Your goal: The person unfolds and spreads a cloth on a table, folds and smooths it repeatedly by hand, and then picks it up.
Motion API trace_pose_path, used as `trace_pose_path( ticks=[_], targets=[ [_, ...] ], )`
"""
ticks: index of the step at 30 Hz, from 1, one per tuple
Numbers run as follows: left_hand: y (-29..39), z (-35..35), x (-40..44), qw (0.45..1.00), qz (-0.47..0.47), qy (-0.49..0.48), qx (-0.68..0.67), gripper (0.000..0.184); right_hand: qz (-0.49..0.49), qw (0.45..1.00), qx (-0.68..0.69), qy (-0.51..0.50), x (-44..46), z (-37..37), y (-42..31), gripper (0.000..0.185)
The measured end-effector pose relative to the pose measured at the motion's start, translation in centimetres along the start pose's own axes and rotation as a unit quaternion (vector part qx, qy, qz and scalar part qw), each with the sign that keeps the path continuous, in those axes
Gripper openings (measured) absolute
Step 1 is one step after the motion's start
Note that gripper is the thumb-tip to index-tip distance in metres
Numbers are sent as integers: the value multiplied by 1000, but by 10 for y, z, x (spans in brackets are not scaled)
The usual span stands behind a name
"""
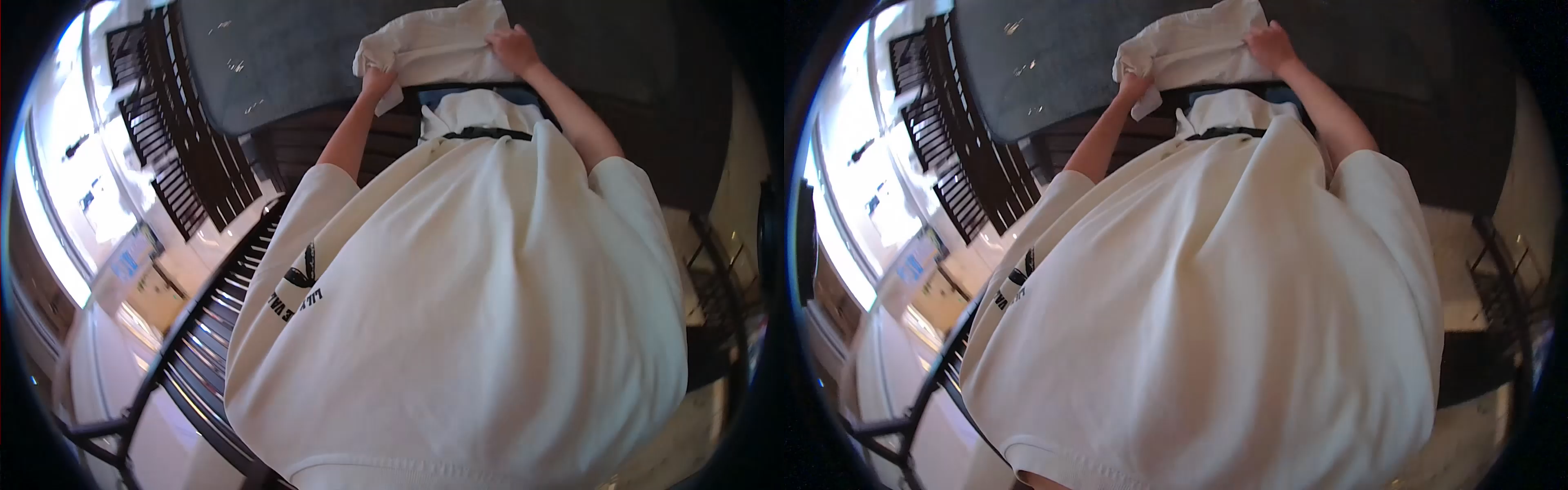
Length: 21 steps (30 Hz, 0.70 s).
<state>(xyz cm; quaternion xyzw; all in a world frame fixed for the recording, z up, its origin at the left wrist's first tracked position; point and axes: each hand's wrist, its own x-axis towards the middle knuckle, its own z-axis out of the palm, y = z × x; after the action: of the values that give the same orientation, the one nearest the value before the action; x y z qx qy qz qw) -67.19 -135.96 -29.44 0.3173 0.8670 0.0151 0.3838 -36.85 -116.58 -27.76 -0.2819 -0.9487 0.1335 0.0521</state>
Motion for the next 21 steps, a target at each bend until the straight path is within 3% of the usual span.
trace_pose_path(
  ticks=[3,5,8,9,11,12,14,17,21],
  targets=[
    [91,24,12,998,41,-38,-15,51,84,994,-47,57,-69,-16,55,20],
    [150,34,2,981,159,-107,4,63,181,981,-57,26,-107,-39,78,25],
    [210,68,-4,961,212,-175,-26,77,306,949,-76,29,-155,-45,108,23],
    [218,88,2,959,219,-179,-17,77,317,945,-76,32,-164,-46,110,23],
    [219,127,26,966,190,-98,-149,82,417,906,-61,48,-173,-45,107,25],
    [238,100,-8,984,111,-110,-85,74,422,903,-60,49,-171,-42,105,25],
    [233,88,-24,988,137,-71,-33,69,465,882,-77,-18,-156,-33,96,33],
    [219,60,-29,986,162,-20,45,60,503,862,-32,53,-118,-14,68,29],
    [188,27,-23,982,166,-18,82,54,456,886,-64,46,-71,-8,7,47]
  ],
)
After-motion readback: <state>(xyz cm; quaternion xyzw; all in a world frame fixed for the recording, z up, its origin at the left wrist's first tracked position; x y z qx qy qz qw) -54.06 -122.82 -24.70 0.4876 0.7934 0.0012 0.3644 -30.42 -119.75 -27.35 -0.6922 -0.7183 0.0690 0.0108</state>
